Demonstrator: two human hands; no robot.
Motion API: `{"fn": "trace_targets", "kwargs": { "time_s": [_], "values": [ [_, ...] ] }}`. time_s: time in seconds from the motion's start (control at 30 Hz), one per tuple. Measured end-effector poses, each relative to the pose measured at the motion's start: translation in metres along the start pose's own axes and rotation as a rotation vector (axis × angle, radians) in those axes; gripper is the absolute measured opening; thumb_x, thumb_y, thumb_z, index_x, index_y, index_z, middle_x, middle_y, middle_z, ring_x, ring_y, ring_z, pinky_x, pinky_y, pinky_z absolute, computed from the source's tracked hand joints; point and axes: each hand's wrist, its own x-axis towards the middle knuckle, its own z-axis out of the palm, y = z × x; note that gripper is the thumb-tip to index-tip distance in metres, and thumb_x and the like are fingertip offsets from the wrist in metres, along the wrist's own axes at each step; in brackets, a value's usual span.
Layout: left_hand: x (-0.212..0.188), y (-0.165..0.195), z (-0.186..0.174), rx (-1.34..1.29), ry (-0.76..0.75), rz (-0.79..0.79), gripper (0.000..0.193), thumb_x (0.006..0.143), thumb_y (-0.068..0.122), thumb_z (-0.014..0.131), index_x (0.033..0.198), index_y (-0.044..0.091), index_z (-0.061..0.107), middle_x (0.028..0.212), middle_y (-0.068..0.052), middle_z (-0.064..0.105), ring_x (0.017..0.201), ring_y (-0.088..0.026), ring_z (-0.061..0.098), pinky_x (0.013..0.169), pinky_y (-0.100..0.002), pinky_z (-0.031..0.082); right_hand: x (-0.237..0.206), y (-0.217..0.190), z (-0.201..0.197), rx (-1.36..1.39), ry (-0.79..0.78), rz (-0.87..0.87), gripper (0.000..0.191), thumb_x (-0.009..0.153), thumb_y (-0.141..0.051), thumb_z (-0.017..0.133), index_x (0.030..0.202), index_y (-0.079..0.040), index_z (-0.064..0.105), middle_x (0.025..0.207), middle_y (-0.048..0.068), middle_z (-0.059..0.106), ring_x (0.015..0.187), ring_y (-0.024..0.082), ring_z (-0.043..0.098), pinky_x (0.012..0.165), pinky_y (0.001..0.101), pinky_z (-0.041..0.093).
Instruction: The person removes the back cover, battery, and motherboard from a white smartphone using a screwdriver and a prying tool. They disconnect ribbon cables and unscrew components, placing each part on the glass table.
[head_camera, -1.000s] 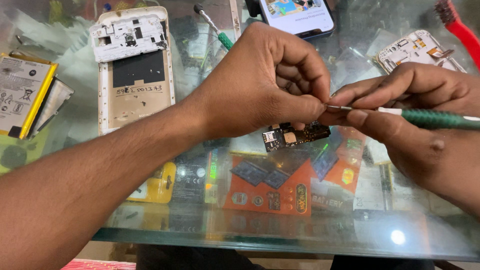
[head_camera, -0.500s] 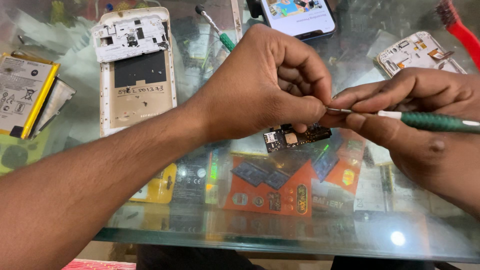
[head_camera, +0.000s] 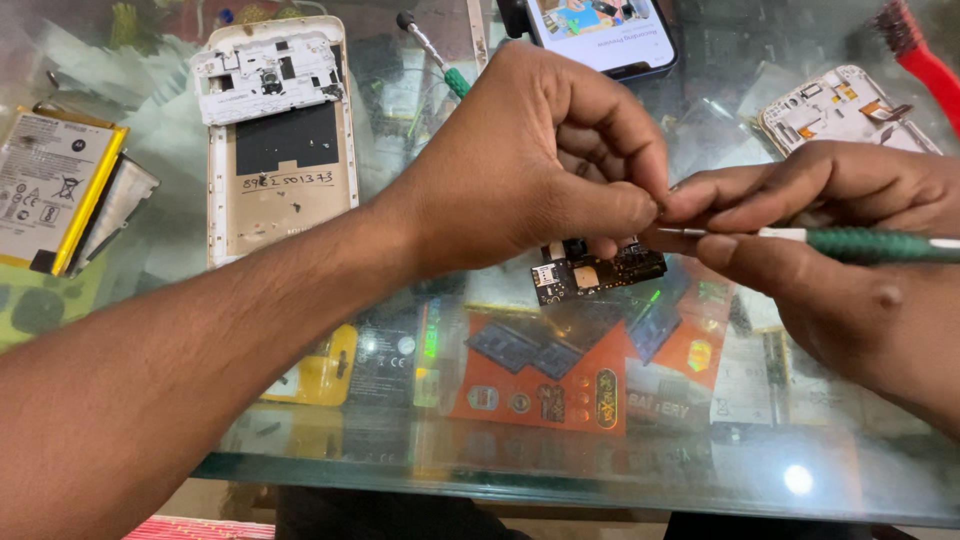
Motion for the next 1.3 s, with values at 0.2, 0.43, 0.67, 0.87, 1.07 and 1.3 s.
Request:
{"fn": "trace_targets", "kwargs": {
  "time_s": [0.2,0.43,0.67,0.87,1.07,1.3],
  "values": [
    [0.0023,-0.0019,-0.002,-0.012,-0.002,0.003,0.002,0.089,0.003,0.075,0.091,0.002,0.074,0.079,-0.004,0.077,0.066,-0.006,0.075,0.063,-0.019,0.064,-0.0011,-0.0004,0.0005,0.148,0.029,-0.001,0.012,0.095,0.009,0.053,0.092,-0.001,0.059,0.114,0.025,0.071,0.11,0.031,0.074,0.105,0.0457,0.057],
    [0.0011,-0.0038,-0.0005,0.045,-0.004,0.042,0.001,0.09,0.003,0.074,0.09,0.003,0.074,0.08,-0.004,0.076,0.066,-0.006,0.076,0.064,-0.019,0.066,-0.0007,0.0039,0.0,0.111,0.032,-0.017,0.011,0.096,0.01,0.054,0.094,0.0,0.059,0.112,0.026,0.071,0.108,0.031,0.075,0.104,0.0463,0.058],
    [0.001,-0.0036,0.0003,0.012,-0.006,0.034,0.002,0.09,0.002,0.075,0.091,0.002,0.073,0.081,-0.005,0.076,0.067,-0.006,0.075,0.063,-0.019,0.065,-0.0018,0.003,-0.0024,0.094,0.039,0.045,0.012,0.095,0.009,0.056,0.094,-0.002,0.06,0.112,0.023,0.072,0.108,0.028,0.076,0.104,0.0441,0.057],
    [0.0004,-0.0044,0.0015,-0.005,-0.011,0.054,0.001,0.091,0.0,0.074,0.091,0.001,0.074,0.083,-0.005,0.077,0.07,-0.006,0.076,0.067,-0.019,0.067,-0.0004,0.0049,-0.0019,0.02,0.027,-0.006,0.012,0.095,0.008,0.059,0.094,-0.003,0.06,0.112,0.021,0.073,0.108,0.024,0.074,0.106,0.0432,0.056],
    [-0.0003,-0.0028,0.0026,0.005,0.007,0.017,0.002,0.087,0.0,0.075,0.089,0.001,0.075,0.081,-0.005,0.077,0.068,-0.005,0.075,0.064,-0.019,0.067,-0.0016,0.0037,0.0,0.01,0.046,-0.002,0.011,0.095,0.007,0.059,0.093,-0.003,0.061,0.112,0.02,0.073,0.106,0.022,0.075,0.109,0.0421,0.061],
    [-0.0002,-0.0018,0.0027,-0.004,0.0,0.03,0.002,0.088,0.0,0.075,0.09,0.001,0.075,0.082,-0.006,0.078,0.07,-0.006,0.077,0.066,-0.02,0.069,-0.0026,0.0026,-0.0024,-0.087,0.055,0.041,0.009,0.096,0.006,0.059,0.092,-0.002,0.062,0.112,0.02,0.075,0.102,0.023,0.077,0.102,0.0413,0.06]
  ]
}}
